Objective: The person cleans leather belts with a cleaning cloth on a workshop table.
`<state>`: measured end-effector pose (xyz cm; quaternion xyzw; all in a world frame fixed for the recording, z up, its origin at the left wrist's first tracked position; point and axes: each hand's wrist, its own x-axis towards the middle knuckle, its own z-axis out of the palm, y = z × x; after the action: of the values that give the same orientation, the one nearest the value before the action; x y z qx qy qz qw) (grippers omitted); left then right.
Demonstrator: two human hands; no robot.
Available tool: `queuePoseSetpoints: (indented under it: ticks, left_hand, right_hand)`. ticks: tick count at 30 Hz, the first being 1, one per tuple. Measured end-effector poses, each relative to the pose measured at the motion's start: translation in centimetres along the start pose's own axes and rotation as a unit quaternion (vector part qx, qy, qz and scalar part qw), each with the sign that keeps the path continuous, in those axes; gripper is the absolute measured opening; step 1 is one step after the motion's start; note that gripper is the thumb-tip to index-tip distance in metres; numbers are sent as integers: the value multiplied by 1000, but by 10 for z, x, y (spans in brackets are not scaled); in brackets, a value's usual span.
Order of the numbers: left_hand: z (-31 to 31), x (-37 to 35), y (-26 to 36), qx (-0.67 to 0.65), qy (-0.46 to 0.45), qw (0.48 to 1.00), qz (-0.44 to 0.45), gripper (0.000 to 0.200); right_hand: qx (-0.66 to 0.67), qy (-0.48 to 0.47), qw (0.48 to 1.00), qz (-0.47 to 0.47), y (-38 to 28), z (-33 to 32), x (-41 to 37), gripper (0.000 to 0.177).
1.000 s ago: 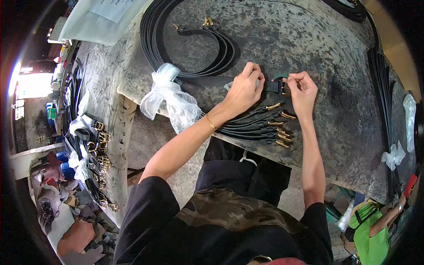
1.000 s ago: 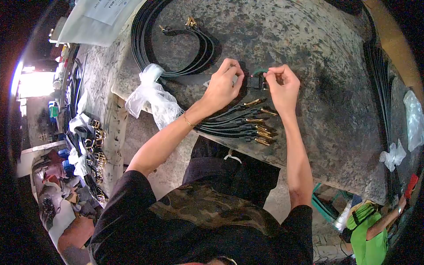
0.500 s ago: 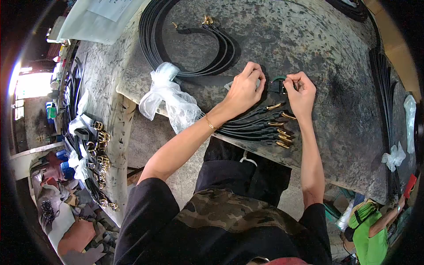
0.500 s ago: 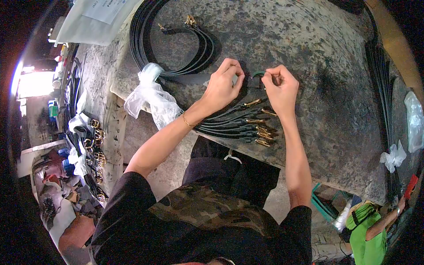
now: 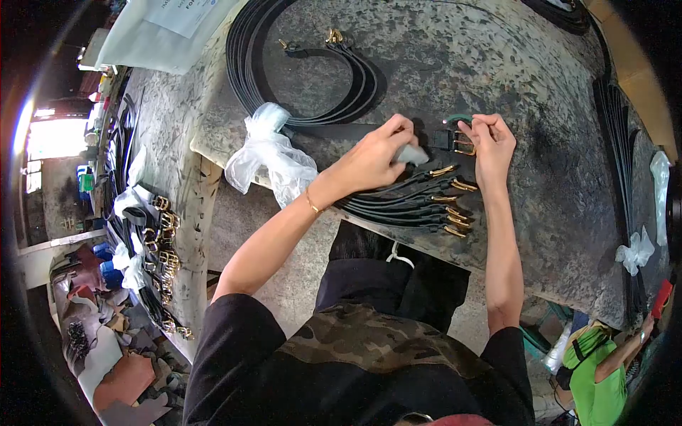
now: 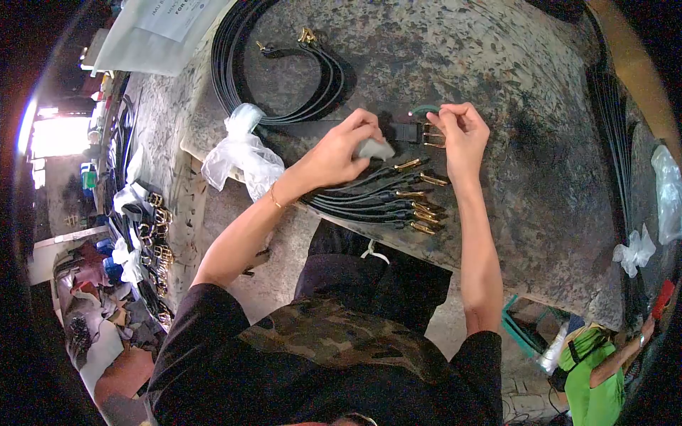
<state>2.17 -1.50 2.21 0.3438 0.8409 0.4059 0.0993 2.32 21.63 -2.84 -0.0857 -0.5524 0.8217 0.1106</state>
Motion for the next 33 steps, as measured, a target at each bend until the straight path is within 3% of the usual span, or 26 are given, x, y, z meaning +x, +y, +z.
queuePoseSetpoints:
  ticks: [4,6,8,10,16,19,20,22,24,33]
  left_hand:
    - [20,28,-8,-35,89,995,-40,38]
    - [35,37,-11,65,135,987,62,40]
    - [36,32,-7,113,108,985,70,42]
    - [27,24,-7,143,60,978,140,47]
    - [9,9,-21,111,-40,974,194,46]
    - [17,11,-20,5,18,998,66,44]
    - [21,15,-17,6,15,998,68,44]
    - [31,25,-12,-24,104,994,14,41]
    - [34,35,-2,143,62,981,118,36]
    - [11,51,-3,203,-61,957,199,45]
  right_hand:
    - [59,-7,998,8,1,-5,2,6]
    - [123,25,992,29,-2,-5,1,5]
    - [131,36,990,34,-5,-4,2,5]
    - [146,50,987,40,-5,-3,2,5]
    - [155,53,986,32,-5,-4,5,6]
    - [189,71,978,48,-11,-4,4,8]
    - [201,79,975,56,-13,-4,3,8]
    - [215,84,971,63,-13,-4,3,9]
    - [241,82,965,68,-11,-6,5,8]
    - [261,90,959,69,-15,-8,2,4]
